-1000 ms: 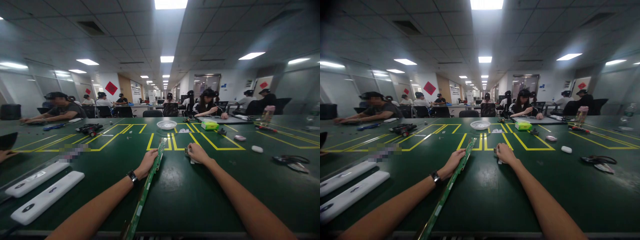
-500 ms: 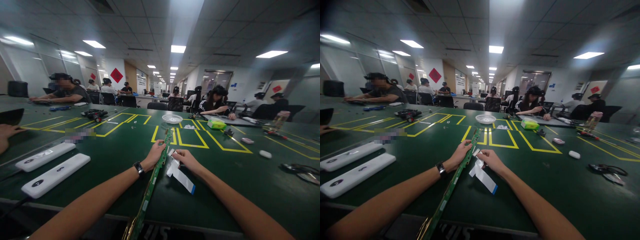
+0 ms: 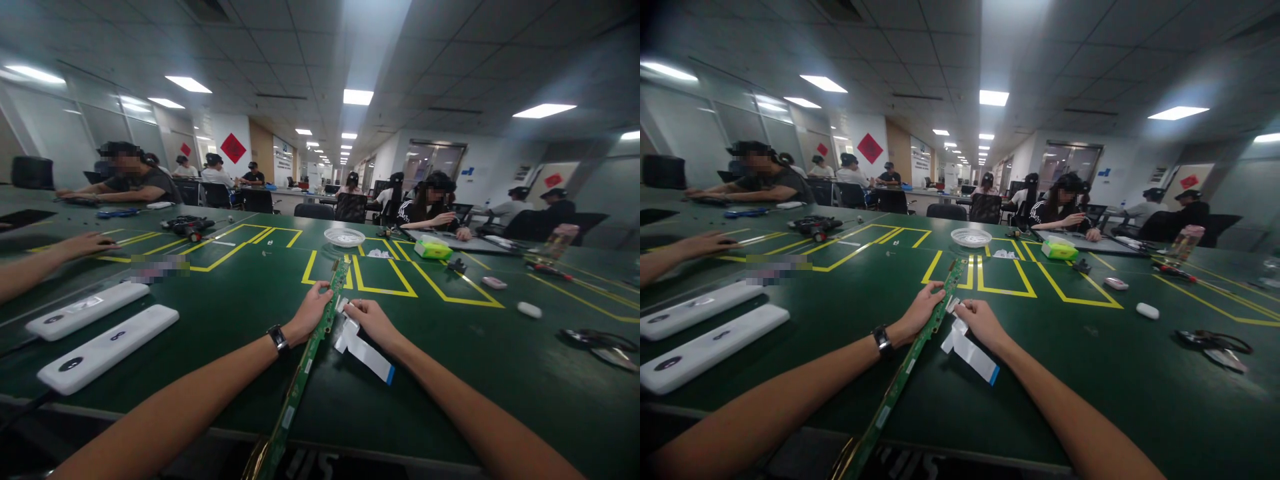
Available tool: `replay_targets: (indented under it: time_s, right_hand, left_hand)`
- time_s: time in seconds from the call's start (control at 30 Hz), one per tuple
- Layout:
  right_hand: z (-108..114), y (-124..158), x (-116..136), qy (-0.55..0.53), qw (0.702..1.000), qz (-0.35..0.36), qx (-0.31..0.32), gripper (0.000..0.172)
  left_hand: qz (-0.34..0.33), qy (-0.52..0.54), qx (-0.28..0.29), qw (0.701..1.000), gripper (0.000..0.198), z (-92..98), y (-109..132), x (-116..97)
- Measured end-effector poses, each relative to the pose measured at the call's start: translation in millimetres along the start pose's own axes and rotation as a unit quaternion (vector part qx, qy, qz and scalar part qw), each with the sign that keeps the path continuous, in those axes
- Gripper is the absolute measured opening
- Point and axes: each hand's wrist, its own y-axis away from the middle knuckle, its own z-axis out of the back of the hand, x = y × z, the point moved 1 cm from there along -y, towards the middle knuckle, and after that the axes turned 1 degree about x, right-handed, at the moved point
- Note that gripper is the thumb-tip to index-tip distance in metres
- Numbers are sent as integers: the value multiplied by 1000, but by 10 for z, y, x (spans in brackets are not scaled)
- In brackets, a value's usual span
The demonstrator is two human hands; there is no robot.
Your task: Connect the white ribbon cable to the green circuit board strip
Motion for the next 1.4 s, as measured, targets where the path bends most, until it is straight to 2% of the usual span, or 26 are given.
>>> replay_targets:
  time_s: [0.17,0.43,0.67,0.9,1.13,1.27,1.33,1.4]
  right_hand:
    - [-18,16,55,1,1000,-26,0,35]
    - [-52,26,92,2,1000,-19,6,36]
    - [-1,36,64,-9,999,-33,29,37]
    - [33,25,36,8,999,-17,43,42]
    - [107,-41,6,44,996,-24,76,46]
    - [192,-73,3,112,993,-15,45,43]
    - [249,-88,-17,174,985,15,10,41]
    - [323,-108,-57,234,971,36,-37,40]
  left_hand:
    - [-31,-36,30,998,32,-9,17,52]
    - [-39,-122,65,990,37,-36,83,68]
    - [-40,-114,89,989,37,-76,124,27]
    - [-17,-100,124,987,45,-95,166,-19]
    - [3,-37,109,993,46,-123,120,68]
    - [-10,-48,114,992,44,-106,13,80]
    - [-28,-100,87,991,43,-36,-50,66]
    - [-67,-187,9,980,42,75,-114,45]
